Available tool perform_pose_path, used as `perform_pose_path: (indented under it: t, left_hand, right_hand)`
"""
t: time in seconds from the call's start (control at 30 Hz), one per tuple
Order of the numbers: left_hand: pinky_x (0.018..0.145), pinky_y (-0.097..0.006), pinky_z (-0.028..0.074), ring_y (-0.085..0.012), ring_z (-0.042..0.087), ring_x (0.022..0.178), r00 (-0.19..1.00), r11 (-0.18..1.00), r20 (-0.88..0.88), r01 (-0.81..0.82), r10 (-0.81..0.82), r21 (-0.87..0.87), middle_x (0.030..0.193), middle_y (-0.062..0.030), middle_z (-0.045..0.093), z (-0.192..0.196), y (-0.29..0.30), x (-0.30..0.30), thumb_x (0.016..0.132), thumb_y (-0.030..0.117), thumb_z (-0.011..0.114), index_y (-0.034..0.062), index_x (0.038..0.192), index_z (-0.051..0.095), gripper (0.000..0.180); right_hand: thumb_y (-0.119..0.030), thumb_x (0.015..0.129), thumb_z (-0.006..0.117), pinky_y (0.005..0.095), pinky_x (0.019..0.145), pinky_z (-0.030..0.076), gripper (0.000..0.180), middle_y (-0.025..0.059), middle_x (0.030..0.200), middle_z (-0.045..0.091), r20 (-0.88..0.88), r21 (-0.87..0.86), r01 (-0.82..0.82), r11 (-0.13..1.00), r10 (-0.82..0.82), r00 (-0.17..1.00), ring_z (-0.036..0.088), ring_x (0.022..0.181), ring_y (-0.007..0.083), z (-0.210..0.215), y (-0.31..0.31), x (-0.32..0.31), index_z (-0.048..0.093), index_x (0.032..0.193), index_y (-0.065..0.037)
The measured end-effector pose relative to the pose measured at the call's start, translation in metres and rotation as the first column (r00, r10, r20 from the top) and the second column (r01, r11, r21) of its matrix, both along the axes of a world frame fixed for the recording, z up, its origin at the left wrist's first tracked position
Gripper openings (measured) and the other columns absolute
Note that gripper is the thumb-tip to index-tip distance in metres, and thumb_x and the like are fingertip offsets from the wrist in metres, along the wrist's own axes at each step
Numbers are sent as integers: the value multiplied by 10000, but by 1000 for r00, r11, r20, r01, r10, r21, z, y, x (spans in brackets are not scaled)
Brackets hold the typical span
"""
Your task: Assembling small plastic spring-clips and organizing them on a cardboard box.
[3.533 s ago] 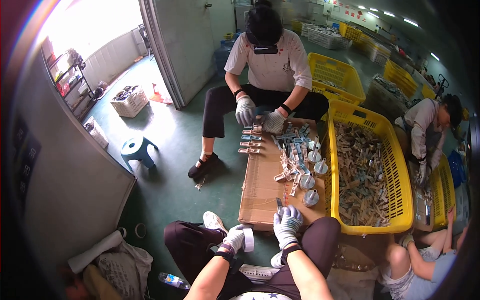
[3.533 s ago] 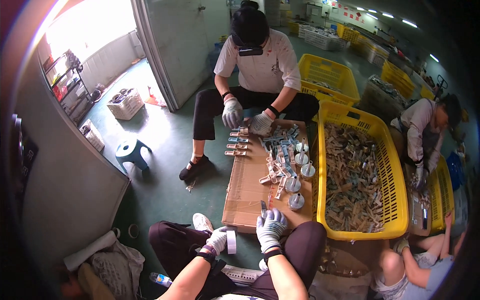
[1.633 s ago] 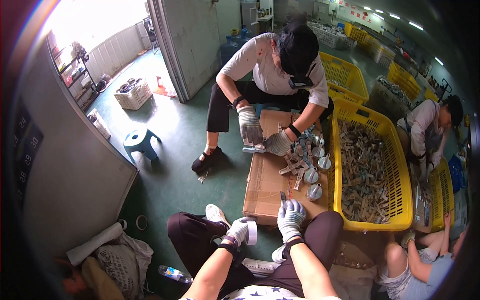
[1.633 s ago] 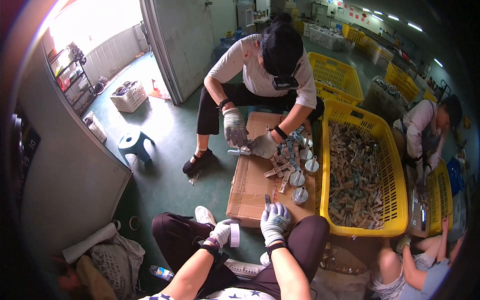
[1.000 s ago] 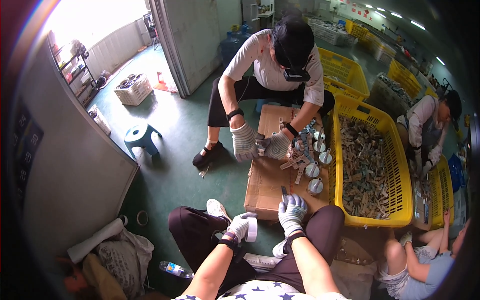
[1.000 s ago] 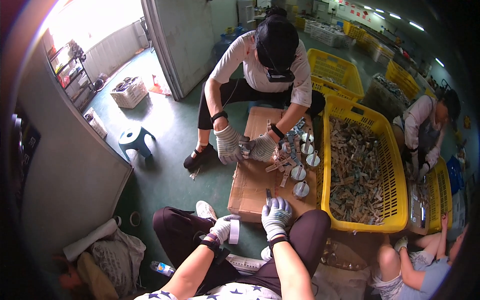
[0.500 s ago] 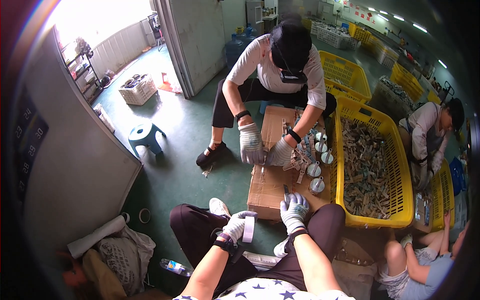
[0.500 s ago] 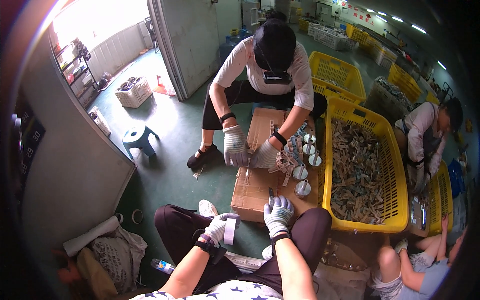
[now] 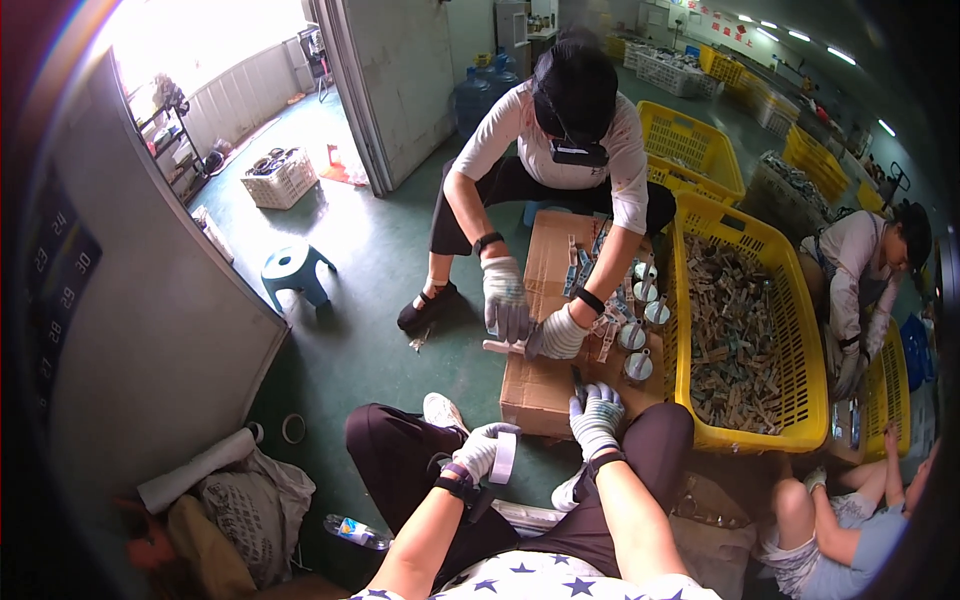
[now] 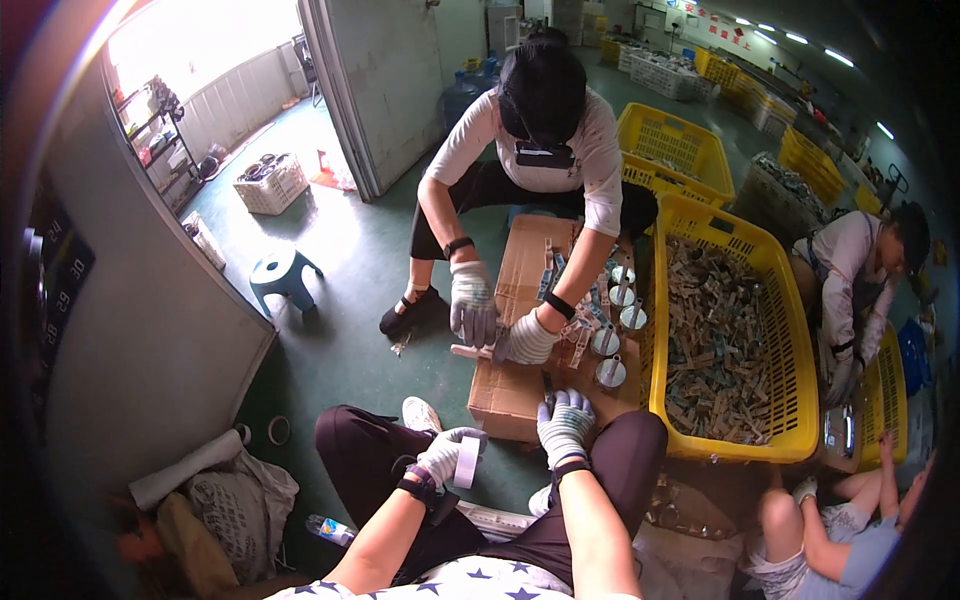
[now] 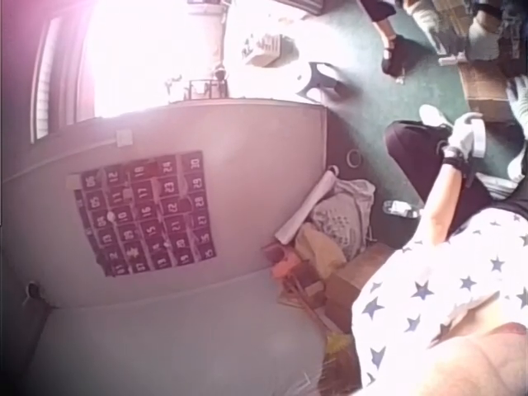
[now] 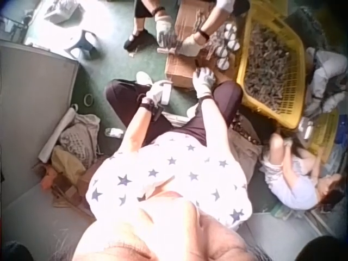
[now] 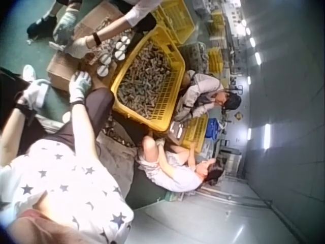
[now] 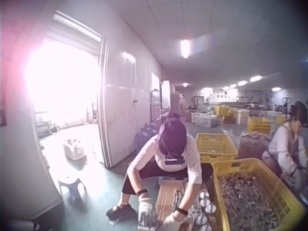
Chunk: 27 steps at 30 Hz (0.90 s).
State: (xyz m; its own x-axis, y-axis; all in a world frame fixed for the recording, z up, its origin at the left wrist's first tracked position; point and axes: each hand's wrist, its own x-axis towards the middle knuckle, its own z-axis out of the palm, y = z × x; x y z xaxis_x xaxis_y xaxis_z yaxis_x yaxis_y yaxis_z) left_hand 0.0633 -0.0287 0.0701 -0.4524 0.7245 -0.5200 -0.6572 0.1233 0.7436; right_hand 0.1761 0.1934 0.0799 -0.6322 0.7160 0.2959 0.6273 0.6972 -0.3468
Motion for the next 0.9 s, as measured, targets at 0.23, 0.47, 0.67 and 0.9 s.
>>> perform_pose_path:
  t: [0.23,0.47,0.67,0.9]
  left_hand:
    - [629,-272,521,-128,634,719,1000,998,18,-15,14,53,877,-28,676,-9,-2,0,800,36,713,32,1040,658,246]
    - [660,-317,549,-168,643,719,992,993,107,-76,66,91,872,-48,676,-5,4,1,793,38,713,41,1026,657,239]
    - [591,-287,511,-120,609,682,999,999,1,-47,47,-27,834,-7,662,3,6,8,804,53,702,73,1021,673,220]
    - [576,-301,511,-128,603,663,997,996,9,-81,81,-41,830,-11,657,-5,9,7,810,53,681,82,1030,665,222]
  right_hand:
    - [-229,804,646,441,813,519,319,165,1124,580,469,-175,52,983,36,882,621,1008,338,51,16,-3,582,1075,-74]
    - [-216,793,651,447,913,491,395,241,1209,579,475,-448,167,878,76,877,588,1083,387,46,46,7,561,1123,-18]
    - [-275,801,652,458,873,489,308,225,1048,648,409,-532,137,835,112,906,615,1006,387,39,46,15,621,1037,-79]
    - [-252,859,604,472,812,485,223,174,972,664,260,-440,-14,898,142,955,624,956,372,31,37,17,594,1016,-95]
